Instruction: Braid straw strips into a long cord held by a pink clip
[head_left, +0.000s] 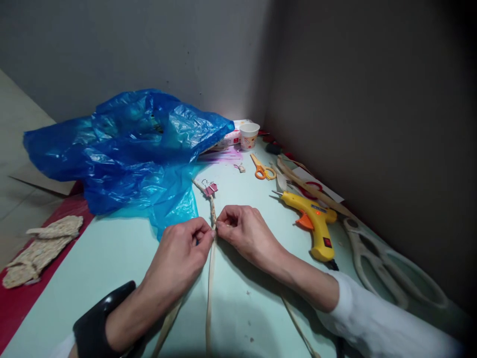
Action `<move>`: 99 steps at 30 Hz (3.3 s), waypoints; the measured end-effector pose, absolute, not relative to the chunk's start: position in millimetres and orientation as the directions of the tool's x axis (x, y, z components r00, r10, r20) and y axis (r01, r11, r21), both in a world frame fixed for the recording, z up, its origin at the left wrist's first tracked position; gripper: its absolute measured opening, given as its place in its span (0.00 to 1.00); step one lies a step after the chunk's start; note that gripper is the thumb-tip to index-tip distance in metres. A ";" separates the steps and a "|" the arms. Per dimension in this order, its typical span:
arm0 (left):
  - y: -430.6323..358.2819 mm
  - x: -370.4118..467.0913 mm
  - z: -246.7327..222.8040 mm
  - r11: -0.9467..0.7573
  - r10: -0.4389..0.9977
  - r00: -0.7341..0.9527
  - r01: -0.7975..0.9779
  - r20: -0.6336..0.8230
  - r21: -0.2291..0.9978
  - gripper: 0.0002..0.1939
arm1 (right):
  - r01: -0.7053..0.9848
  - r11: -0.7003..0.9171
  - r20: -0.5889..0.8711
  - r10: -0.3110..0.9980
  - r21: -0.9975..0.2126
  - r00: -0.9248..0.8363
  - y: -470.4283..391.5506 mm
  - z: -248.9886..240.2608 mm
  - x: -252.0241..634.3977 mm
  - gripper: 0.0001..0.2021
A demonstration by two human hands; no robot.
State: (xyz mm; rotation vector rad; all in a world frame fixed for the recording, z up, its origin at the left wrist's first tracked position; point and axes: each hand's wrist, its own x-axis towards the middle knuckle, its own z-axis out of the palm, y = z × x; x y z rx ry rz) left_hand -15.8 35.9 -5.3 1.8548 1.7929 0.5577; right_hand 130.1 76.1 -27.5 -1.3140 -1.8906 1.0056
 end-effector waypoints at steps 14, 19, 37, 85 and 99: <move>13.3 9.2 -22.8 -0.285 0.958 0.286 0.958 0.020 -0.028 0.17 | 0.028 -0.156 -0.155 0.912 -0.987 -0.380 78.6 -22.7 131.7 0.05; 12.2 2.6 -17.0 -0.354 0.934 0.343 0.926 0.102 0.131 0.16 | -0.031 -0.169 -0.143 0.906 -0.985 -0.399 81.2 -27.4 132.9 0.04; 54.6 -13.6 -14.1 0.360 0.927 0.056 0.150 -0.371 0.921 0.07 | 0.362 0.157 -0.022 0.896 -0.919 -0.443 77.5 -24.1 137.8 0.11; 52.7 -32.1 -15.8 0.357 0.904 0.222 0.077 -0.365 0.931 0.06 | 0.693 0.632 0.369 0.771 -0.346 -0.519 41.5 -3.3 134.0 0.11; 51.9 -27.2 -13.2 0.258 0.929 0.171 0.340 -0.329 0.904 0.09 | 0.487 0.303 -0.057 0.802 -0.819 -0.595 77.9 -17.0 140.5 0.12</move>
